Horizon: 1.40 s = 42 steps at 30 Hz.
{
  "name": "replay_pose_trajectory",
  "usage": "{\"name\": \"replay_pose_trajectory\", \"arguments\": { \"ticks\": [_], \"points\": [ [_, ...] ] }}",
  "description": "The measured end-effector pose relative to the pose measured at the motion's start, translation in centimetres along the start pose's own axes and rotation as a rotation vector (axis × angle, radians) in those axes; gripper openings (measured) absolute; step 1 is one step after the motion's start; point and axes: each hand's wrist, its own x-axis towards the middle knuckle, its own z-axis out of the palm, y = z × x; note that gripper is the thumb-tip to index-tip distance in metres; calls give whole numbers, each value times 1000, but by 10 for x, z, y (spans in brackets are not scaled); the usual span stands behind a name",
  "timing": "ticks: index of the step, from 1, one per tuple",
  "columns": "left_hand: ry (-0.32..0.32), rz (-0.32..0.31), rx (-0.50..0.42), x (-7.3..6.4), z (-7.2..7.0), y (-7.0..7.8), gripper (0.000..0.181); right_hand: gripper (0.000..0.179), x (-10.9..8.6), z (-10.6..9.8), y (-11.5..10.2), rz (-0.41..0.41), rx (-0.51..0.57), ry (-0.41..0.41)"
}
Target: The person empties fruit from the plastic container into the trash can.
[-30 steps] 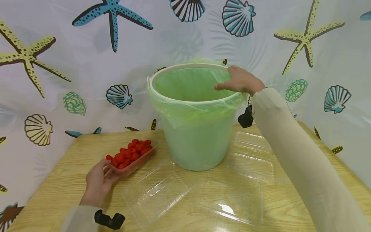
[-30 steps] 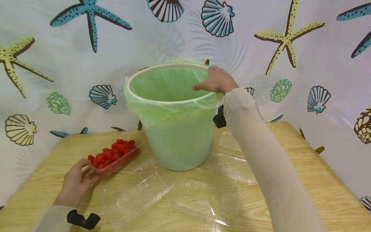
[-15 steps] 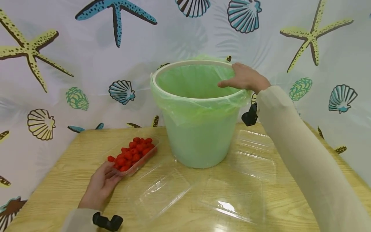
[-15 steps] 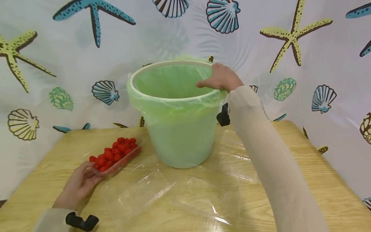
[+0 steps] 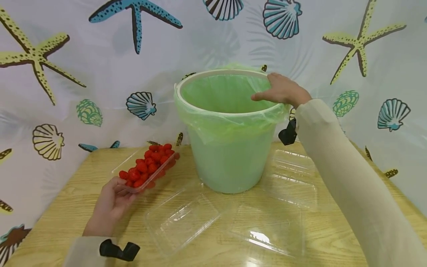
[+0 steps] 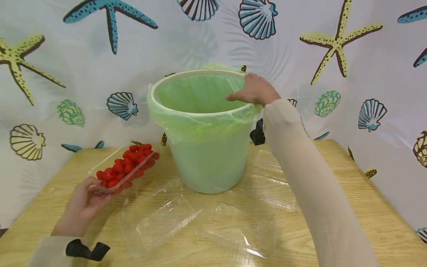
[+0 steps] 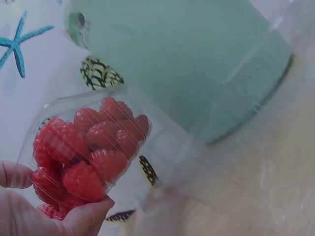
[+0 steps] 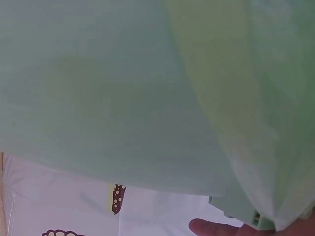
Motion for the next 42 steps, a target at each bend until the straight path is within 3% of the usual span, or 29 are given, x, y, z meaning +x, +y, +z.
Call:
{"name": "replay_pose_trajectory", "arguments": {
  "ticks": [10,14,19,25,28,35,42],
  "points": [
    [-41,-26,-95,-9,43,22,12,96,-3,-6,5,7,33,26],
    [-99,-2,-136,-13,49,34,13,96,-2,-3,5,4,55,32],
    [-147,57,-100,-18,52,49,14,95,-1,1,4,-1,51,32],
    [-197,69,-96,-24,63,66,19,94,1,2,3,-10,26,39],
    [-197,72,-122,-27,72,73,18,94,2,1,3,-11,24,37],
    [-197,96,-155,-34,98,89,35,94,0,1,4,-3,14,31],
    [-221,147,-177,-44,121,103,30,94,1,1,2,-5,7,32]
  ]
}}
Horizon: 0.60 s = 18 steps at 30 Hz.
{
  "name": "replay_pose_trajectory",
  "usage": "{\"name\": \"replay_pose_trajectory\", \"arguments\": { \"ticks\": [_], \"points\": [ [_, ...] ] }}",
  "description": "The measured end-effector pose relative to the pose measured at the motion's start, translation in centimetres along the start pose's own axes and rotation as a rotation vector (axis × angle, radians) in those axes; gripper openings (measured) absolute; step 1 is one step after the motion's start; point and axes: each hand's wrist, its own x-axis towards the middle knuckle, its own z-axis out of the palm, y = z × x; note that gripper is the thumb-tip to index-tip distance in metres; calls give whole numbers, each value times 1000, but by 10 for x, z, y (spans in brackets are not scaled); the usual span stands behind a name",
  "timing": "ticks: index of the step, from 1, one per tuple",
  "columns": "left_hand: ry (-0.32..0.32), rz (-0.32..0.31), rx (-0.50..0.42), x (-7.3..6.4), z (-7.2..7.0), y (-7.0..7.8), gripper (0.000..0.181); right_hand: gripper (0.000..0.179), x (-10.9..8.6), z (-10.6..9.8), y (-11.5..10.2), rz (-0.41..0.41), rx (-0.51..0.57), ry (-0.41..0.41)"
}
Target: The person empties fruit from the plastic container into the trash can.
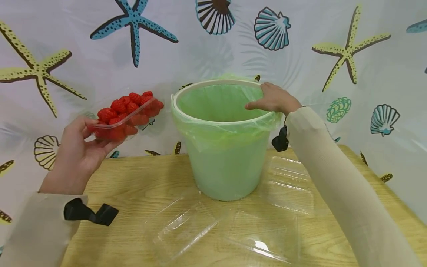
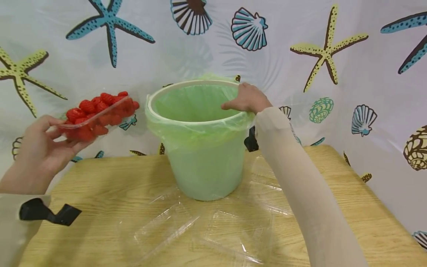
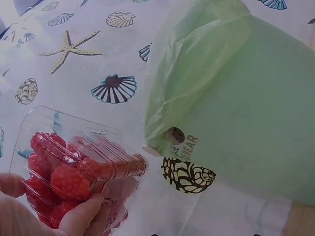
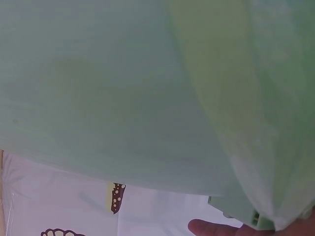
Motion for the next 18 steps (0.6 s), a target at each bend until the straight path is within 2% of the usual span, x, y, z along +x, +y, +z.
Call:
{"name": "replay_pose_trajectory", "arguments": {
  "ticks": [5,8,13,18],
  "points": [
    [-8,45,86,3,24,2,33,94,1,0,0,7,-4,-1],
    [-45,78,133,6,37,-1,34,94,2,-1,0,9,-4,2],
    [-65,102,193,14,57,-14,40,94,0,-1,-1,1,-7,12],
    [-48,95,292,21,72,-29,44,94,1,0,-1,9,-10,7]
  ]
}}
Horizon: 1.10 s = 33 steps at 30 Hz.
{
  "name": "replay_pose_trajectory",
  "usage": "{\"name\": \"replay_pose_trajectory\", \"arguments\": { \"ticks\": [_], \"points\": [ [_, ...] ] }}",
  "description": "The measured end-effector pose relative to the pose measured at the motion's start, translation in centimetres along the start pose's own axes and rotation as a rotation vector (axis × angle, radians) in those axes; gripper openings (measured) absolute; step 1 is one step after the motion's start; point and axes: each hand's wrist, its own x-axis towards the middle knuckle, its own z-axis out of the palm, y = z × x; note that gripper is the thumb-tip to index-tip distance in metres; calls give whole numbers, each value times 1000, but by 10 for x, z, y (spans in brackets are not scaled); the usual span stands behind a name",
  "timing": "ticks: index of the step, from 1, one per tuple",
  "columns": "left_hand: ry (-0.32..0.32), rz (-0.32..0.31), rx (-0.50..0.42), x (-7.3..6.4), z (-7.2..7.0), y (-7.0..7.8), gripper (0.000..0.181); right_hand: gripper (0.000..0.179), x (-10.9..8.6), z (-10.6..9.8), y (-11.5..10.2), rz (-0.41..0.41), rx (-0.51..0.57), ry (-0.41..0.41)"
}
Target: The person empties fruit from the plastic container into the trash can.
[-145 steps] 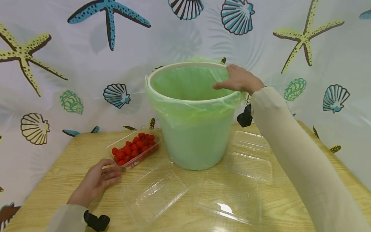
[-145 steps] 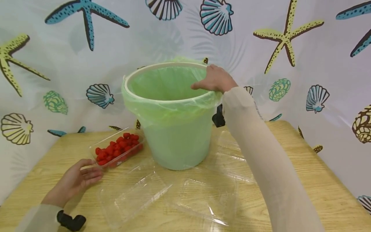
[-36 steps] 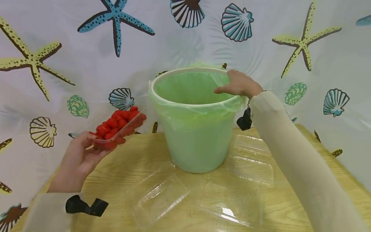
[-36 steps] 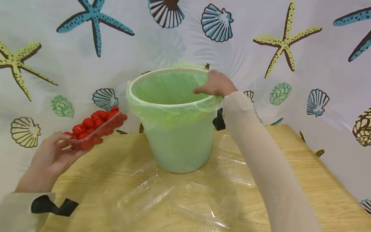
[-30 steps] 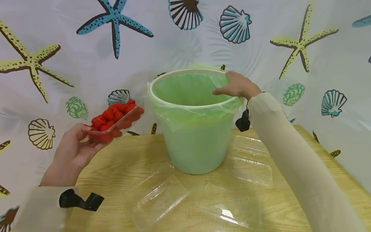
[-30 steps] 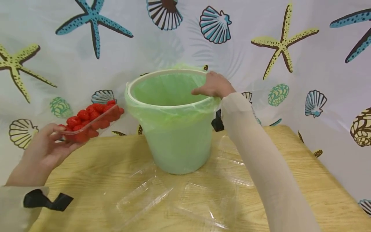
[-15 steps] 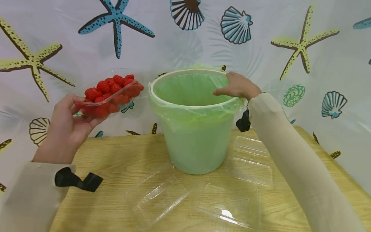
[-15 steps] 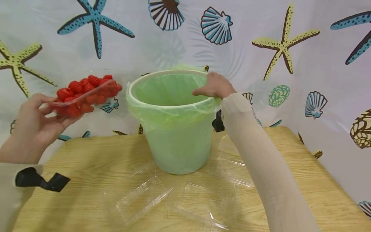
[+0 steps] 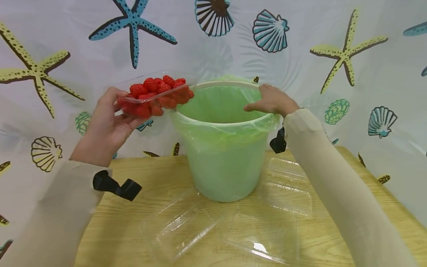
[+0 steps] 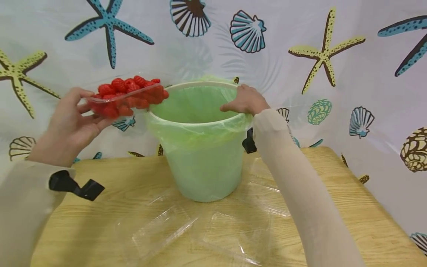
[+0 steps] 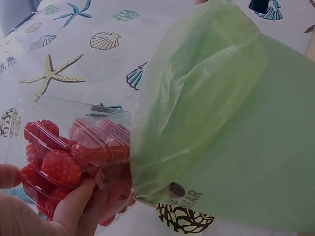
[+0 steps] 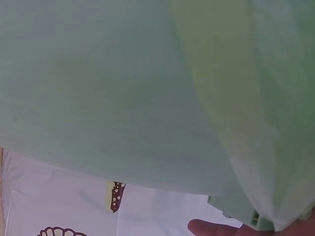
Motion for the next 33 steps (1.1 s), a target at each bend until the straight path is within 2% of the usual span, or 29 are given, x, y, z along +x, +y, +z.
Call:
{"name": "replay_pose_trajectory", "arguments": {
  "ticks": [8,15,18,24,33],
  "points": [
    [2,43,192,6,21,-13,41,98,-1,1,-2,8,4,8],
    [37,33,294,10,42,-19,26,93,1,0,-1,7,1,6],
    [50,28,380,14,51,-24,23,93,1,0,-1,8,3,5],
    [56,19,606,22,68,-28,44,94,2,1,0,12,1,7],
    [42,5,801,31,79,-32,55,93,4,1,2,9,-1,13]
  ]
}}
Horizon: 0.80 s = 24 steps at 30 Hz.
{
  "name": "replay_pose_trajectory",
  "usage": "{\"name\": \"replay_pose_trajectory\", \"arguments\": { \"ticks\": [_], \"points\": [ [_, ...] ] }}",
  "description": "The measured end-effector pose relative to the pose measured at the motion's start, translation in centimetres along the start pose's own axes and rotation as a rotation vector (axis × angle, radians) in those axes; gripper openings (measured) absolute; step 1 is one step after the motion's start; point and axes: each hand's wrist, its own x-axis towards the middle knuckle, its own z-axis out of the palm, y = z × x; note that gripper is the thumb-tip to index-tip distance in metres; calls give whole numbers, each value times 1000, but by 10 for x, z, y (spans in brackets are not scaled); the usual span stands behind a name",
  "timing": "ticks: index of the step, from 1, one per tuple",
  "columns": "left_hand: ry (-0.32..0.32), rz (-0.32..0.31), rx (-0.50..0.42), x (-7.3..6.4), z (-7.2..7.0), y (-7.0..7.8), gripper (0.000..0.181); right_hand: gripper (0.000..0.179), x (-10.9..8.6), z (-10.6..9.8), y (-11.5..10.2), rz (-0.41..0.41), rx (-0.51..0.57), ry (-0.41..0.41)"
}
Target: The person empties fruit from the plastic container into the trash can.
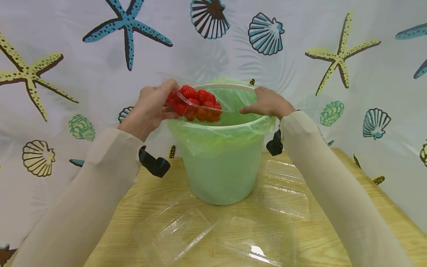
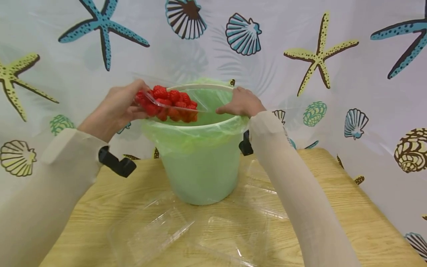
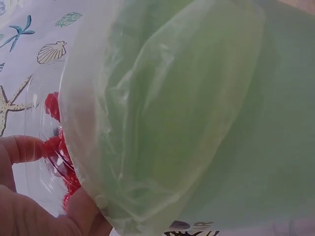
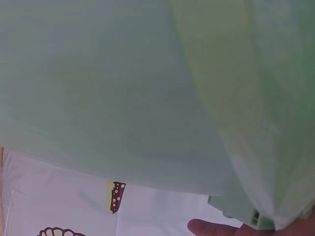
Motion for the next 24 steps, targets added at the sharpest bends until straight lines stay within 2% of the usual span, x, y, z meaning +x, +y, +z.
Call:
{"name": "replay_pose_trajectory", "arguments": {
  "ticks": [6,17,24],
  "points": [
    [25,10,132,1,3,0,53,93,0,0,-1,0,-8,-2],
    [41,-1,190,2,4,1,51,93,2,1,-2,-13,-5,2],
    [53,23,337,2,13,3,61,93,0,1,-2,-10,3,8]
  ]
}}
